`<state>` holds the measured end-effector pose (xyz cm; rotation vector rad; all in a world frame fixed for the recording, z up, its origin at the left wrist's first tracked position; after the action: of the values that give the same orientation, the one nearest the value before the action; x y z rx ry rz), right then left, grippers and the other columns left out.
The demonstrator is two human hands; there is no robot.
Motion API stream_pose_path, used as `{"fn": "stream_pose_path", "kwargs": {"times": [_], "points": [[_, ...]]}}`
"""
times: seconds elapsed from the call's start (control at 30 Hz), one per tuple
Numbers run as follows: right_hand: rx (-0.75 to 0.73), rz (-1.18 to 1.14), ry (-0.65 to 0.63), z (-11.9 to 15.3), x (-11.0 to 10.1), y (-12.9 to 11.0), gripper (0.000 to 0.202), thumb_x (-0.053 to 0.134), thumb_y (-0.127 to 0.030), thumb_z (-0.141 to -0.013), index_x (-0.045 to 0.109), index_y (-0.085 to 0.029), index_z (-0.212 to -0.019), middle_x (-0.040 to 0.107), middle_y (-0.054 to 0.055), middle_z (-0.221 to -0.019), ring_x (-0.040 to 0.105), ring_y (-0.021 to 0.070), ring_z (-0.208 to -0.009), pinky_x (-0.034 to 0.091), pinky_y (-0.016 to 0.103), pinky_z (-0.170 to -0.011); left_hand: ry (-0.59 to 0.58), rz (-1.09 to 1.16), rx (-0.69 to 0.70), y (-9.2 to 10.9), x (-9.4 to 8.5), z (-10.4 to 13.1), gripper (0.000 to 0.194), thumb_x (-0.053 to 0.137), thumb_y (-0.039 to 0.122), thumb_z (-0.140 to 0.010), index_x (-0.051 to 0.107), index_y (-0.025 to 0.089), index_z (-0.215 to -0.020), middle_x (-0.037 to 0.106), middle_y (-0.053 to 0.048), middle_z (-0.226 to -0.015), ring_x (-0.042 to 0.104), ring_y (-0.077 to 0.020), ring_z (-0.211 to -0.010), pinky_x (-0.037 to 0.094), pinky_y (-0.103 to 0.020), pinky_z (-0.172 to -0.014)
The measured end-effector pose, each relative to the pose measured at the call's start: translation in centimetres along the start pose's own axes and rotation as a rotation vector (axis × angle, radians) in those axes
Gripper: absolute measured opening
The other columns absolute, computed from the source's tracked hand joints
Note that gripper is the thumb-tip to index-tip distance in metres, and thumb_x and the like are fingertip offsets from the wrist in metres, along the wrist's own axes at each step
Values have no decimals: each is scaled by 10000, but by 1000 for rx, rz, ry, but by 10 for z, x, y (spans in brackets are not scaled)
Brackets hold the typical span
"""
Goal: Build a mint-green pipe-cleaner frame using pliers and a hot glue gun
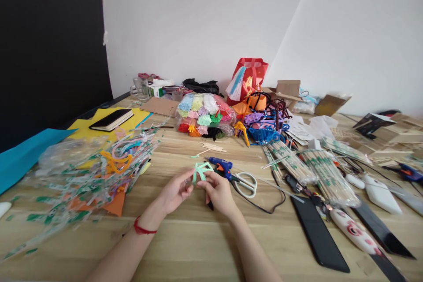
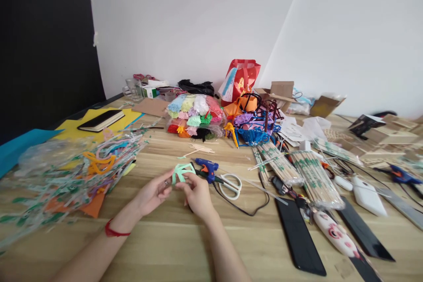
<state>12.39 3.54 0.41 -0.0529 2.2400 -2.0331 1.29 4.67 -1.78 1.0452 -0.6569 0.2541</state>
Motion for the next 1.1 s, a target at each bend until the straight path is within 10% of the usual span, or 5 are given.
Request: {"fn": "stream_pose_path", "kwargs": {"times": [0.3, 0.47, 0.67, 0.87, 1.1], "points": [[-52, -51, 59, -5, -10, -10, 359, 560, -479, -815, 615, -145, -693, 443, -62, -457, 364, 65, -348, 271, 208, -371, 62, -691, 443, 28, 15, 15, 274, 618, 392, -767, 711, 138, -724, 562, -4, -429, 458, -87, -407, 334, -192, -427], [-90, -86, 162, -7, -25, -11, 437, 600, -476, -790, 519, -163, -496, 415, -47, -450, 385, 81, -432, 297, 224, -437, 37, -764, 598, 30, 20, 16, 275, 598, 389, -779, 695, 152, -879, 668, -61, -856, 535, -95, -500, 405, -212, -439], [-10, -84, 145, -8, -24, -1, 398, 563, -518, -793, 620, -151, -652, 394, -68, -394, 313, 73, -349, 238, 231, -399, 74, -1208, 776, 32, 26, 21, 153, 572, 298, -822, 652, 173, -860, 631, -15, -770, 493, -95, -528, 419, -224, -519], [-221, 168, 266, -4, -26, -19, 270, 734, -400, -661, 655, -177, -790, 538, 13, -802, 431, 89, -522, 373, 220, -458, -30, -1403, 904, 24, 35, 26, 225, 421, 159, -888, 624, 208, -970, 650, -48, -965, 615, -162, -882, 484, -266, -764], [-153, 113, 207, -7, -22, -6, 188, 639, -297, -744, 529, -185, -846, 469, -55, -598, 410, 90, -438, 327, 201, -405, 135, -1290, 1080, 46, 29, 40, 266, 439, 114, -863, 646, 201, -1005, 662, -44, -939, 615, -113, -717, 481, -203, -598]]}}
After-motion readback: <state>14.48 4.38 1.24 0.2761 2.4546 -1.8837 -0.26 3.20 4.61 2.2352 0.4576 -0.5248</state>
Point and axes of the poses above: each hand's wrist, its own z-axis away from the middle knuckle, its own x-axis out of the palm, y = z × x, the point moved 8 cm from there along -z, towards the middle knuckle
